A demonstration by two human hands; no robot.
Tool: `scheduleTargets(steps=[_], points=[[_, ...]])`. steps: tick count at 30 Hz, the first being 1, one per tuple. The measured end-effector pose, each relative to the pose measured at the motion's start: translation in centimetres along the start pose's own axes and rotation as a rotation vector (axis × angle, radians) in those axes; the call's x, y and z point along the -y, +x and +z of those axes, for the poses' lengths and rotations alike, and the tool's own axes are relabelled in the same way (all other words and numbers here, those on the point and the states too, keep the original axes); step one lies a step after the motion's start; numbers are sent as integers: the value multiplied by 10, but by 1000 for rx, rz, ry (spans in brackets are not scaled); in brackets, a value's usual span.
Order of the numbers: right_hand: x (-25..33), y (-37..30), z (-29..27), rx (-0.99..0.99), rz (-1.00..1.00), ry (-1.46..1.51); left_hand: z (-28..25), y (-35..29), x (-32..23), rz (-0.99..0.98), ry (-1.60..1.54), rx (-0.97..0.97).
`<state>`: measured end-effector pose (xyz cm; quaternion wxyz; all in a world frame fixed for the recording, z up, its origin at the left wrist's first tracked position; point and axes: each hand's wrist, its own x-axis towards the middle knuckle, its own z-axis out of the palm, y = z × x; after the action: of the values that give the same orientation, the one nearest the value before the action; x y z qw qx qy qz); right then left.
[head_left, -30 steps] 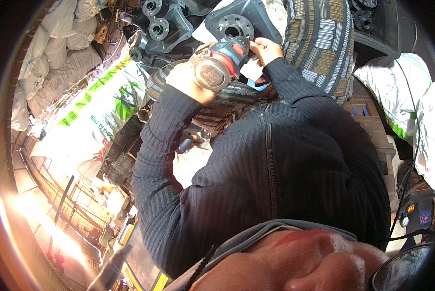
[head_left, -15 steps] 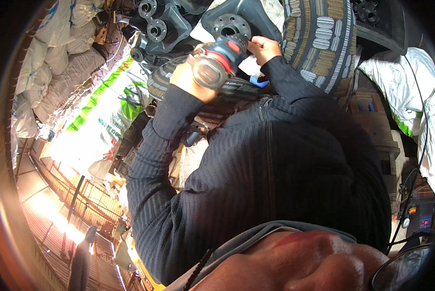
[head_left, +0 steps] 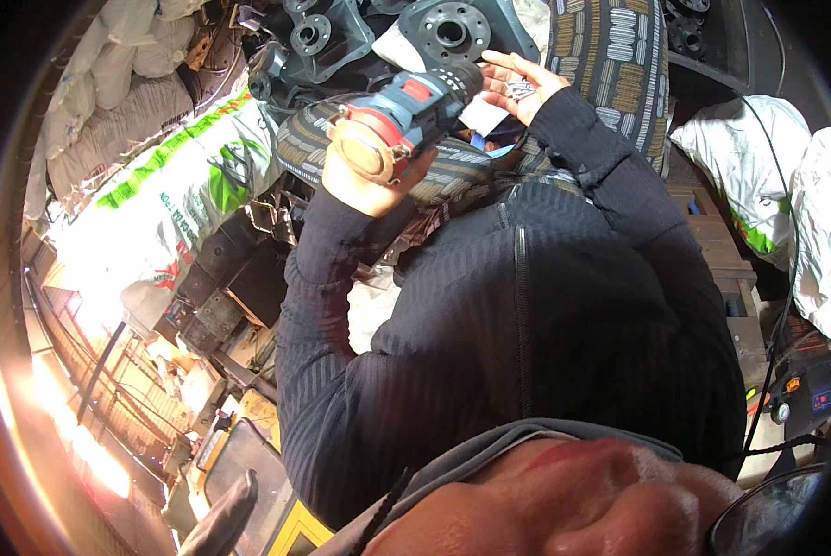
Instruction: The person uses a cordless drill to fasten bolts onto a metal part. They repeatedly pick up bolts, position them into holes on the part, and tighten them with the drill before moving to the next hole.
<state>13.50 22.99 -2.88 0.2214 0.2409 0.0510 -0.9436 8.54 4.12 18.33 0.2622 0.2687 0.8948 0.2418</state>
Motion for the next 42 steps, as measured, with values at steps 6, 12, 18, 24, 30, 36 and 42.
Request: scheduleTargets(steps=[6, 12, 18, 24, 30, 36, 42], points=[[2, 2, 14, 159, 41, -90, 22, -26, 9, -156, -174, -9], [-1, 1, 14, 137, 68, -166, 26, -31, 15, -95, -61, -27], [0, 4, 16, 162, 84, -209, 25, -28, 12, -121, -42, -33], [-2, 2, 20, -4, 78, -261, 8, -26, 19, 92, 166, -5], [-5, 4, 21, -34, 47, -376, -1, -33, 17, 7, -50, -63], [1, 5, 19, 76, 165, -529, -11, -37, 22, -113, -159, 20], [0, 11, 20, 207, 315, -423, -32, -30, 24, 63, 46, 134]])
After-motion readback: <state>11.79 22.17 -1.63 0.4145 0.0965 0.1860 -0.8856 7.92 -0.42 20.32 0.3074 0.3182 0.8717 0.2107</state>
